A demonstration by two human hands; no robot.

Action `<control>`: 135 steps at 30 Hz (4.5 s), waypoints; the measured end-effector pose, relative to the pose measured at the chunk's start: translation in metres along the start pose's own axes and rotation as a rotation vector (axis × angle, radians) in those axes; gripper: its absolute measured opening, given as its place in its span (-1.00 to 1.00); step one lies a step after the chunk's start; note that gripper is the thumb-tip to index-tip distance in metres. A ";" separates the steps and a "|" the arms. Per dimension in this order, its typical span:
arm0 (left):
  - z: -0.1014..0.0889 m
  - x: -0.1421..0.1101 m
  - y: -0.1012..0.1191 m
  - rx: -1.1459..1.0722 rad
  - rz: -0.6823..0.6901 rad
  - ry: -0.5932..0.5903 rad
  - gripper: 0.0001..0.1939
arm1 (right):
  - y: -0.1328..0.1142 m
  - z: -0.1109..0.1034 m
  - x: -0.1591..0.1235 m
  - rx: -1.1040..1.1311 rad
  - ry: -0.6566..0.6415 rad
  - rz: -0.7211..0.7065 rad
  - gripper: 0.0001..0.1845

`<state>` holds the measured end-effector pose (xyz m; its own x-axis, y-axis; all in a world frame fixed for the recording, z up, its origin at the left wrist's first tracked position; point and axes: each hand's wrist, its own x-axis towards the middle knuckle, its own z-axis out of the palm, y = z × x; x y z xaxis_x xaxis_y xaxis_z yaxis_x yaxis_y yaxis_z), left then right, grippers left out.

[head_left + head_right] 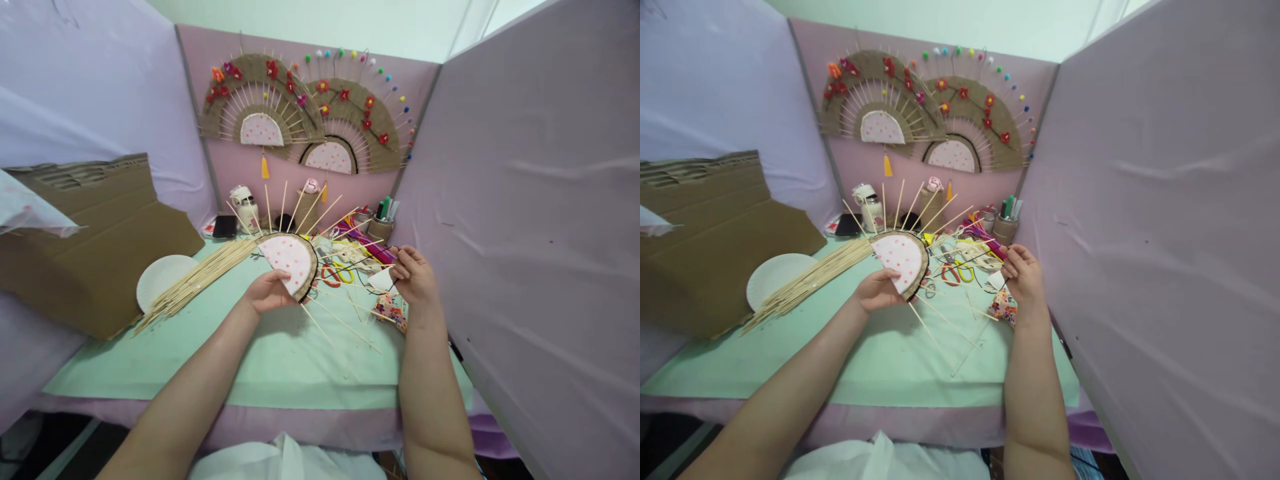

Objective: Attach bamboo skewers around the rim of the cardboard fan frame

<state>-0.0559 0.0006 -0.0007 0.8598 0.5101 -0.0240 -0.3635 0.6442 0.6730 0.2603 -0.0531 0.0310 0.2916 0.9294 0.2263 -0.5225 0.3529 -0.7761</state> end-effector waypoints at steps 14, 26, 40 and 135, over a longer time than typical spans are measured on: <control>0.024 0.011 -0.033 -0.043 -0.099 -0.164 -0.37 | 0.050 0.020 0.014 0.174 0.215 0.167 -0.79; 0.026 0.013 -0.043 -0.087 -0.108 -0.131 -0.41 | 0.047 0.016 0.015 0.145 0.194 0.136 -0.78; 0.030 0.016 -0.045 -0.068 0.039 -0.104 -0.31 | 0.048 0.016 0.013 0.113 0.162 0.147 -0.80; 0.018 -0.035 -0.038 -0.043 0.105 -0.058 -0.24 | 0.074 0.054 0.042 -1.065 -0.293 0.158 -0.91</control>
<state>-0.0658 -0.0516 -0.0118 0.8352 0.5428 0.0884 -0.4663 0.6140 0.6369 0.1905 0.0175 0.0150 0.0090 0.9948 0.1013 0.4574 0.0860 -0.8851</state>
